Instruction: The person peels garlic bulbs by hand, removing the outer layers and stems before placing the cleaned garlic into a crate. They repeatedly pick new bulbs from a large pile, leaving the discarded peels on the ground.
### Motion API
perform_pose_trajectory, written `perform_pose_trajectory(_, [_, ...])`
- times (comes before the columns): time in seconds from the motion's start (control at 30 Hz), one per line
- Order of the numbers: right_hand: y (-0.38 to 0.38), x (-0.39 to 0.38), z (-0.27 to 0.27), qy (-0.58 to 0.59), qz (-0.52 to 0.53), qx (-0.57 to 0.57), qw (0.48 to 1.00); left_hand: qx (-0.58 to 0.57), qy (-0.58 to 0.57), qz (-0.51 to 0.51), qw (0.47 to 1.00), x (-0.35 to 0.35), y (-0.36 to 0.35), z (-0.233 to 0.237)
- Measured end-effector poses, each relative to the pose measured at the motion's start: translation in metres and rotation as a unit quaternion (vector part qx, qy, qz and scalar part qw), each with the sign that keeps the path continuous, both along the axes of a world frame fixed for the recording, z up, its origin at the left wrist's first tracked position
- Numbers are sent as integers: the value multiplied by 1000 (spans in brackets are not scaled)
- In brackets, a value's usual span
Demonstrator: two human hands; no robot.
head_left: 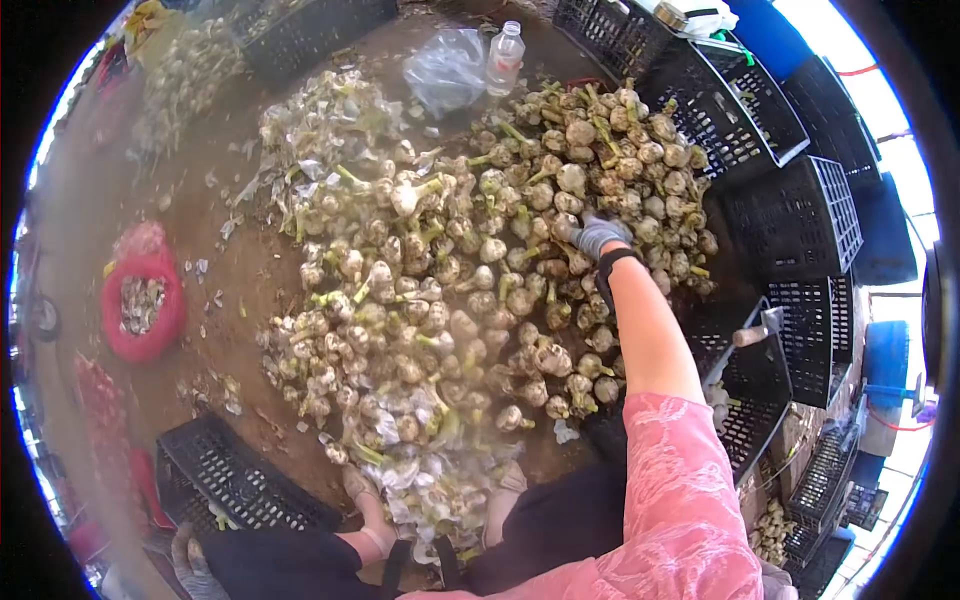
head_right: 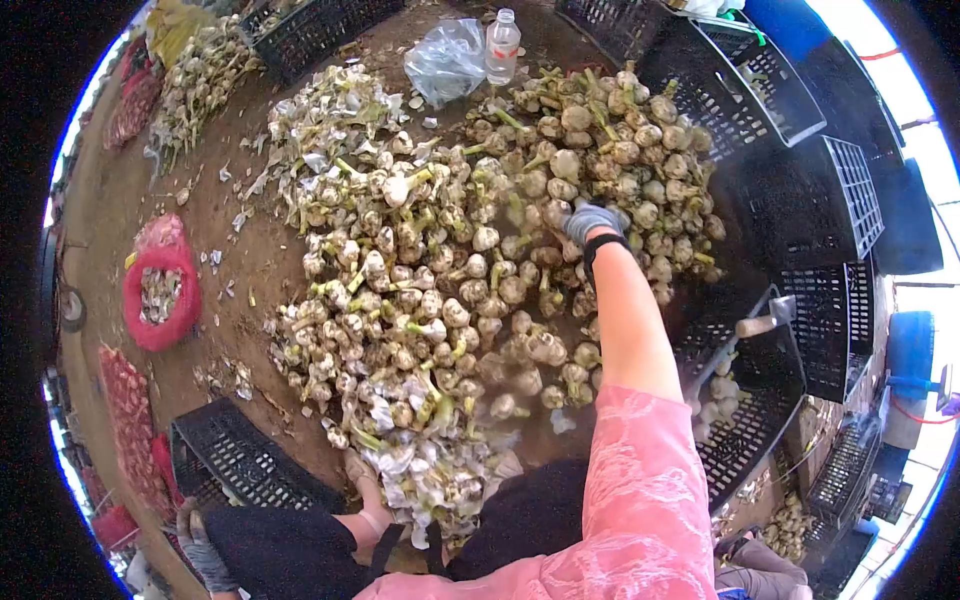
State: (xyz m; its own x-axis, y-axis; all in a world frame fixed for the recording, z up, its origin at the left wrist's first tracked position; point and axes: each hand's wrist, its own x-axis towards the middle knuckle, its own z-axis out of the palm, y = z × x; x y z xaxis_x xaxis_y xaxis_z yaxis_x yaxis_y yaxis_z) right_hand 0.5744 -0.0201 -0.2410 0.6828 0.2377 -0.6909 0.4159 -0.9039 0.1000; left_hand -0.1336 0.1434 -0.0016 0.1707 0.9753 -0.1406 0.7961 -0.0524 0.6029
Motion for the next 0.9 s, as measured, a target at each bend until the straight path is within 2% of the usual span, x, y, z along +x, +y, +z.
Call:
perform_pose_trajectory(0.03, [3,-1,-7,-4,-3,-4,1000,1,1,-1,1000,2,1,-2])
perform_pose_trajectory(0.1, [6,-12,-4,-20,-16,19,999,-37,-99,28,994,15,-1,-3])
perform_pose_trajectory(0.13, [3,-13,-11,-17,-17,16,1000,-41,-95,26,994,26,-5,5])
perform_pose_trajectory(0.17, [-1,-14,-19,31,20,49,998,-39,-8,22,999,62,-12,24])
perform_pose_trajectory(0.2, [4,-15,-5,70,60,84,992,-34,72,19,997,83,-14,29])
perform_pose_trajectory(0.23, [8,-29,4,83,136,26,987,-37,65,19,997,68,-8,19])
perform_pose_trajectory(0.27, [16,-64,30,102,210,-33,972,-71,-21,17,997,35,1,6])
perform_pose_trajectory(0.3, [15,-85,40,129,242,-9,962,-104,-104,19,989,16,5,-1])
perform_pose_trajectory(0.33, [17,-95,44,155,275,16,949,-107,-104,24,989,17,5,-1])
perform_pose_trajectory(0.37, [16,-88,37,193,271,136,933,-117,-94,30,988,21,5,2])
perform_pose_trajectory(0.4, [35,-79,46,179,304,152,923,-123,-85,36,988,26,5,3])
perform_pose_trajectory(0.43, [47,-70,64,125,245,198,941,-119,-83,42,989,31,5,4])
perform_pose_trajectory(0.47, [71,-60,60,56,210,185,959,-97,-32,44,994,37,3,8])
perform_pose_trajectory(0.5, [83,-37,35,-40,193,265,944,-75,21,47,996,45,-1,12])
perform_pose_trajectory(0.53, [105,-34,44,-83,113,276,951,-71,26,55,996,64,-6,19])
perform_pose_trajectory(0.57, [127,-12,13,-144,113,229,956,-91,27,93,991,92,-10,28])
perform_pose_trajectory(0.6, [162,-1,-12,-67,25,129,989,-106,31,137,984,112,-12,36])
perform_pose_trajectory(0.63, [164,-4,-35,-72,78,116,988,-94,52,110,988,122,-11,41])
perform_pose_trajectory(0.67, [167,-11,-51,-76,131,102,983,-92,58,117,987,103,-9,35])
perform_pose_trajectory(0.73, [175,-25,-49,-70,126,89,985,-61,-17,54,997,51,-8,15])
perform_pose_trajectory(0.77, [176,-29,-43,-75,115,76,988,-66,-18,59,996,51,-10,14])
perform_pose_trajectory(0.8, [167,-30,-36,-75,124,98,985,-64,-16,74,995,57,-10,15])
perform_pose_trajectory(0.87, [140,-18,-55,-37,163,146,975,-62,-19,93,994,78,-9,24])
perform_pose_trajectory(0.9, [122,-25,-57,-35,144,185,971,-71,27,90,993,98,-9,34])
